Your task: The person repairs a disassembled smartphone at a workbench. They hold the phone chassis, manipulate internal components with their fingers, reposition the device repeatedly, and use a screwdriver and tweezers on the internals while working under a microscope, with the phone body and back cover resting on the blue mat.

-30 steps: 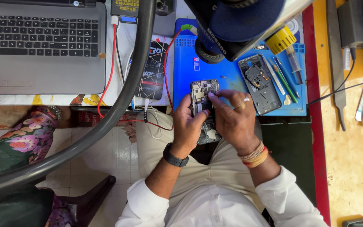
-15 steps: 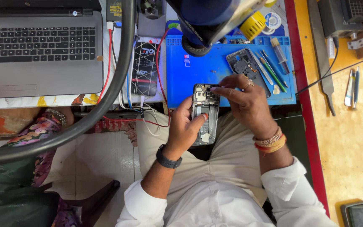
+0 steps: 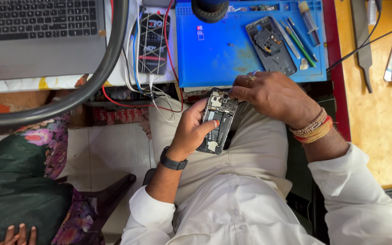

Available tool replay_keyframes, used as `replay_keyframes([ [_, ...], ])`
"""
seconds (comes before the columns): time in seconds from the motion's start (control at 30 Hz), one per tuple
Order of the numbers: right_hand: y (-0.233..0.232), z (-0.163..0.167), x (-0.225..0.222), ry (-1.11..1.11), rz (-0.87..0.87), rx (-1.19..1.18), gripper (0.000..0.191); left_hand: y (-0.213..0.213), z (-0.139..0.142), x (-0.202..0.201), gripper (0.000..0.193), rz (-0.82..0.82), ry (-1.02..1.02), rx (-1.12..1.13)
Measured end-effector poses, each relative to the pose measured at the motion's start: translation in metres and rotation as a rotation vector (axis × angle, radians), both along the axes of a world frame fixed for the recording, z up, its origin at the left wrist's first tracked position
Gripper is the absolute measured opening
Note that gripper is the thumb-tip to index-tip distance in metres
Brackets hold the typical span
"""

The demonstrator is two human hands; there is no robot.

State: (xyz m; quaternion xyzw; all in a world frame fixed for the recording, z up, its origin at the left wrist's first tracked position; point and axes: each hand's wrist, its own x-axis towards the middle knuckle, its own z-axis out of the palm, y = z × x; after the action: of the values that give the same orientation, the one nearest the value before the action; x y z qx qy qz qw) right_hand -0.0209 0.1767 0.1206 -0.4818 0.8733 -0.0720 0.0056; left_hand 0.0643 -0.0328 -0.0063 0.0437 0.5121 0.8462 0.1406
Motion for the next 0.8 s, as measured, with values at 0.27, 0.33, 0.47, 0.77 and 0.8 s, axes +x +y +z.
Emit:
replay_keyframes([
  [0.27, -0.01, 0.005, 0.009, 0.055, -0.028, 0.107, 0.028, 0.006, -0.01, 0.005, 0.053, 0.091, 0.07, -0.064],
  [0.33, -0.012, 0.01, 0.008, 0.1, -0.032, 0.089, 0.03, 0.006, -0.006, 0.0, 0.052, 0.114, 0.106, -0.08],
  [0.47, -0.014, 0.018, 0.003, 0.21, -0.022, -0.019, 0.032, 0.006, 0.003, -0.015, 0.049, 0.145, 0.182, -0.105],
  [0.77, -0.012, 0.009, -0.007, 0.181, -0.079, -0.255, 0.034, 0.01, 0.008, -0.034, 0.054, 0.201, 0.215, -0.069],
  [0.8, -0.012, 0.006, -0.006, 0.175, -0.103, -0.277, 0.034, 0.009, 0.009, -0.034, 0.056, 0.195, 0.207, -0.064],
])
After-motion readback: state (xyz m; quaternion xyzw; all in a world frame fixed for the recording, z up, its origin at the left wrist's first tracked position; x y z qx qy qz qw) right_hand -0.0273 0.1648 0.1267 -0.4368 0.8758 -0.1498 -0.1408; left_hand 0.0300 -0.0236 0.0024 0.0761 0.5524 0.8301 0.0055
